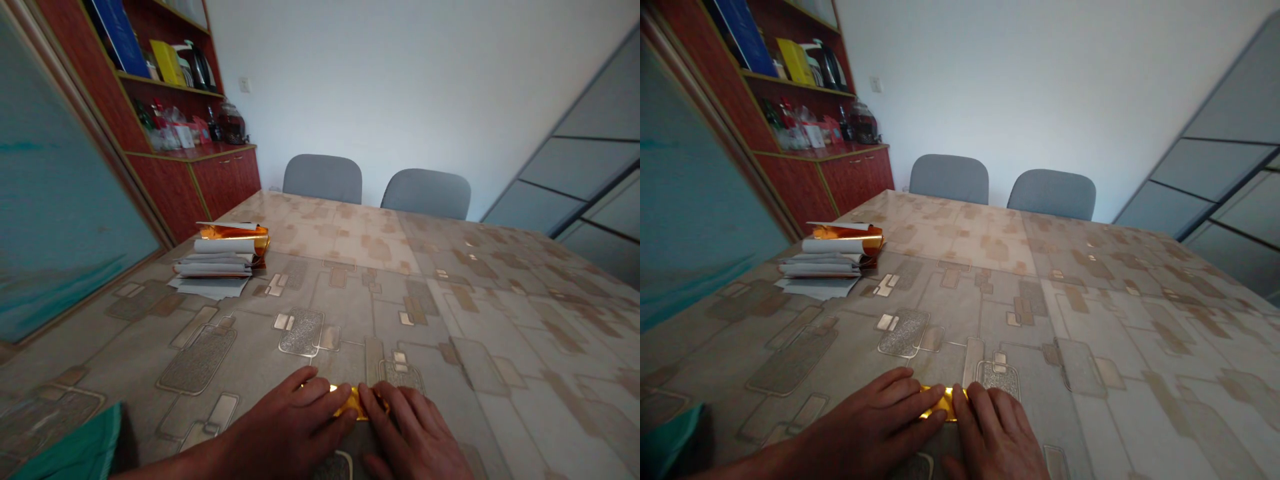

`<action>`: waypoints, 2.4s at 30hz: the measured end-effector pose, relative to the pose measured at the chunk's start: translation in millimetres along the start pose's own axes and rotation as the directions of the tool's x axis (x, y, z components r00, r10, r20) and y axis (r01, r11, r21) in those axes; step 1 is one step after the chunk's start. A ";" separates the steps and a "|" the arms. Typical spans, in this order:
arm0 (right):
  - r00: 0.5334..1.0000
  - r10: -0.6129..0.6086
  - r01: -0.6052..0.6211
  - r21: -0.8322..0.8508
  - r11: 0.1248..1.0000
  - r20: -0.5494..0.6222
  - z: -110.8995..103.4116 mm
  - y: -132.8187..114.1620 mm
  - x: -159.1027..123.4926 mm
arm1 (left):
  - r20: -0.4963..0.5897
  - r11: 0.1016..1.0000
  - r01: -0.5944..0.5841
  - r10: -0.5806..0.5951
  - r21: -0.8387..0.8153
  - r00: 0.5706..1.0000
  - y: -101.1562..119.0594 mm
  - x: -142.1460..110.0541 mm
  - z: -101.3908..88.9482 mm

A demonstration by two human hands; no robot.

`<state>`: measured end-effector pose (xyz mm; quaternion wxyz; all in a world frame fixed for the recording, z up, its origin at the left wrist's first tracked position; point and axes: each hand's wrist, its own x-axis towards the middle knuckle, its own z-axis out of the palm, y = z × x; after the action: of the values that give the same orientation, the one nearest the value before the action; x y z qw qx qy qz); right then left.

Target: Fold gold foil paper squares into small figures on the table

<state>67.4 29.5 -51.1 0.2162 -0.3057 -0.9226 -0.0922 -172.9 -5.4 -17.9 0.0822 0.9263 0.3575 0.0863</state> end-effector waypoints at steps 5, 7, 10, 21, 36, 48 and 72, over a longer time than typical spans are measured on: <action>0.997 -0.057 0.049 -0.154 0.987 -0.051 -6.5 12.4 -13.6 | 0.025 0.999 0.032 -0.031 -0.016 0.999 0.2 -0.2 -1.0; 0.997 -0.046 0.035 -0.190 0.981 -0.053 -9.2 14.9 -15.7 | 0.056 0.999 0.028 -0.027 -0.017 0.998 0.1 0.5 -3.6; 0.997 -0.056 0.047 -0.160 0.986 -0.048 -11.7 12.4 -13.2 | 0.086 0.999 0.035 -0.033 -0.022 0.996 -0.1 1.1 -5.1; 0.976 -0.218 0.218 -0.044 0.975 -0.005 -2.6 5.1 -14.5 | 0.046 1.000 -0.001 0.002 -0.020 0.999 -4.8 -2.7 -5.7; 0.970 -0.242 0.238 -0.121 0.964 -0.017 -1.8 11.5 -16.2 | 0.164 0.995 0.030 -0.014 -0.098 0.986 -11.0 -25.3 -29.0; 0.959 -0.276 0.282 -0.133 0.950 0.062 -8.0 4.7 -5.1 | 0.098 0.996 -0.020 0.028 -0.082 0.995 -9.9 -8.8 -29.9; 0.980 -0.168 0.138 -0.246 0.959 -0.105 5.2 3.9 -25.7 | 0.125 0.977 0.033 -0.007 -0.210 0.992 -15.4 -9.3 -30.0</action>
<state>86.5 20.7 -67.3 0.2274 -0.2508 -0.9105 -0.2374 -196.2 2.3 7.1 0.2032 0.9121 0.3499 0.0658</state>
